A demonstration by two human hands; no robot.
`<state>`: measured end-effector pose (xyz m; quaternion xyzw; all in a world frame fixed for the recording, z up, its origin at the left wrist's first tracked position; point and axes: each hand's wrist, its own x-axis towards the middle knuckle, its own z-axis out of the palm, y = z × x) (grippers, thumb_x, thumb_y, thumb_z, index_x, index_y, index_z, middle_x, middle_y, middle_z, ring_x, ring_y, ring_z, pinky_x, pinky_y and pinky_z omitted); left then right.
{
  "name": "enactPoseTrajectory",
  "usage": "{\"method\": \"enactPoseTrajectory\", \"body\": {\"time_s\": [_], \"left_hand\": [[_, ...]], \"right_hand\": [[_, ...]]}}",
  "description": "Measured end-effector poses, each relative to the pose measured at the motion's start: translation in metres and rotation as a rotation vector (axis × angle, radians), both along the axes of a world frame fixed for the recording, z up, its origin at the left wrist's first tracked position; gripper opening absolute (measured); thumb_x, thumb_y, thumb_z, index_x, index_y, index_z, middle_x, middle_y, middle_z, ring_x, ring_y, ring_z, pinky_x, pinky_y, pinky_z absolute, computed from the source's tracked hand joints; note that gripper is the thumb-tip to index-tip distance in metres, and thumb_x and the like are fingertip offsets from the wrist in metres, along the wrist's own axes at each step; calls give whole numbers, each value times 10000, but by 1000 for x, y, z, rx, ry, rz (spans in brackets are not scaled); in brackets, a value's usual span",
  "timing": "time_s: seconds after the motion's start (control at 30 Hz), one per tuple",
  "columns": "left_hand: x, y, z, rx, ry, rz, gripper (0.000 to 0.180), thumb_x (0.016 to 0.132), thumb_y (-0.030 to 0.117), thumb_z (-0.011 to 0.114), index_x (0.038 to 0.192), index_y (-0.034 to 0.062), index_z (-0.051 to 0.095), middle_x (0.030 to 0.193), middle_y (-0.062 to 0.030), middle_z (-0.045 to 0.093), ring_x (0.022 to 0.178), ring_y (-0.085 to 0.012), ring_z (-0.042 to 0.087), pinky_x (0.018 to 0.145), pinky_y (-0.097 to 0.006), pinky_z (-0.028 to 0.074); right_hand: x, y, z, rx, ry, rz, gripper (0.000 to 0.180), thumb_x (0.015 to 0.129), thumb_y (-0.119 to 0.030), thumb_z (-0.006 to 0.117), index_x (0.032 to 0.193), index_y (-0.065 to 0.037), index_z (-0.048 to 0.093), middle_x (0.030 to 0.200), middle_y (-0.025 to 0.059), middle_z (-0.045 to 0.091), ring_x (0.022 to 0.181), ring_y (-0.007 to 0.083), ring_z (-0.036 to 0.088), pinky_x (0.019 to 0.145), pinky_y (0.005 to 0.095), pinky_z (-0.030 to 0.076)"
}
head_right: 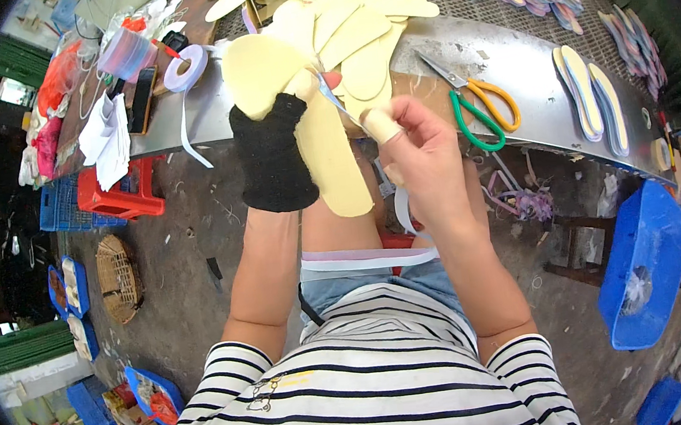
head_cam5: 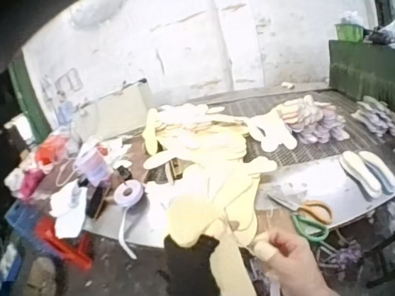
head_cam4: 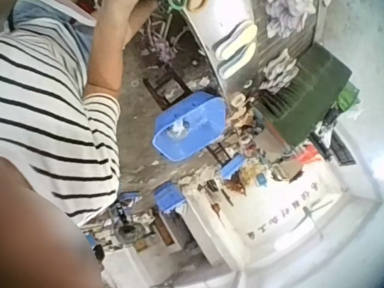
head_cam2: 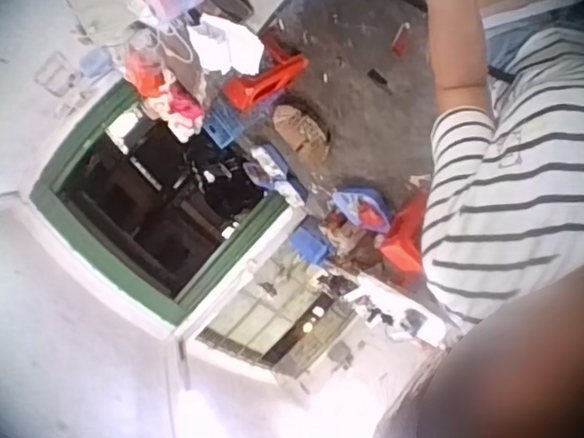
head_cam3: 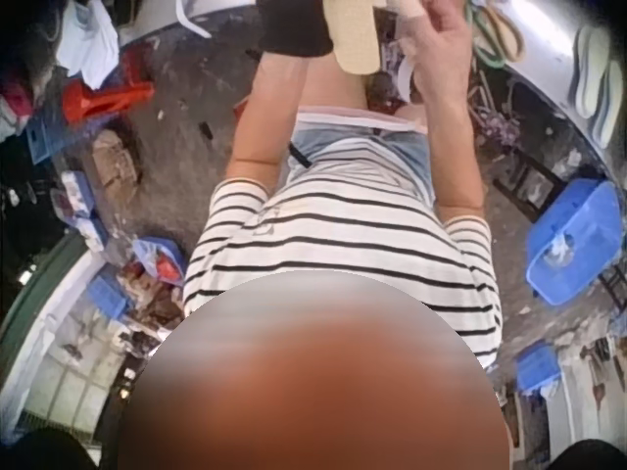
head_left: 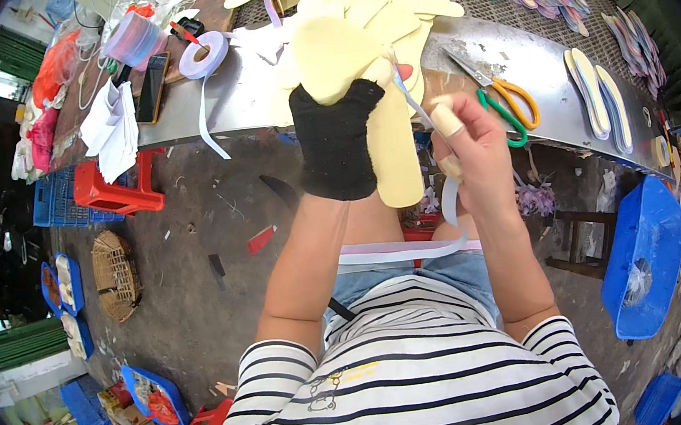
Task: Applying adhesive tape to shoe insoles and trimming it to fit for shoe manufacturing.
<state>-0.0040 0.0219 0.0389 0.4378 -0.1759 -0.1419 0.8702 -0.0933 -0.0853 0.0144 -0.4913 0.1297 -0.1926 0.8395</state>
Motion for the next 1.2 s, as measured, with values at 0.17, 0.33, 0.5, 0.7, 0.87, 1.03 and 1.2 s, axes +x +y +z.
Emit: {"method": "enactPoseTrajectory", "body": {"time_s": [0.17,0.33,0.5,0.7,0.87,1.03,1.2], "left_hand": [[-4,-1,-1,4,7,87,193,802,30,620,979,-44,602,867,-94,646,803,-182,651,657,-288,517],[-7,-4,-5,83,-64,151,230,818,111,612,997,-20,550,845,-168,639,651,-197,609,562,-303,504],[2,-8,-1,-10,91,-128,323,825,154,623,1086,-19,541,928,-113,633,835,-177,618,697,-291,508],[-11,4,-66,277,-113,-97,530,902,313,505,1301,-8,365,1208,-162,514,1108,-232,509,902,-341,435],[-9,5,-12,81,42,7,313,915,243,493,1083,-8,574,878,-63,644,753,-84,571,643,-223,453],[-14,9,-18,220,-1,172,371,901,313,500,1118,14,534,771,-43,593,648,-92,528,563,-225,421],[-19,6,-16,243,-79,277,314,873,261,556,1081,26,562,732,-19,563,640,-81,501,571,-211,378]], "right_hand": [[-2,12,-7,-400,-139,-164,69,832,-20,612,844,36,574,855,5,526,660,12,507,515,152,387],[-7,8,4,-291,-76,-14,67,823,-2,609,822,44,561,850,9,535,664,30,533,557,167,427],[1,-5,-3,-337,-137,103,38,824,-6,572,793,3,552,752,-19,560,636,18,538,531,160,404],[19,-2,-5,-380,-62,108,33,850,-26,527,839,-9,553,827,-25,543,679,3,484,583,153,370],[3,-5,-17,128,56,99,82,857,-128,595,858,-47,588,704,-43,539,480,-5,377,407,163,248],[-9,12,-19,89,95,142,85,838,-103,617,884,-32,607,692,-49,537,473,-14,362,406,161,235],[-13,8,-17,30,103,168,84,823,-100,636,871,-33,619,664,-74,522,470,-23,336,410,156,210]]}}
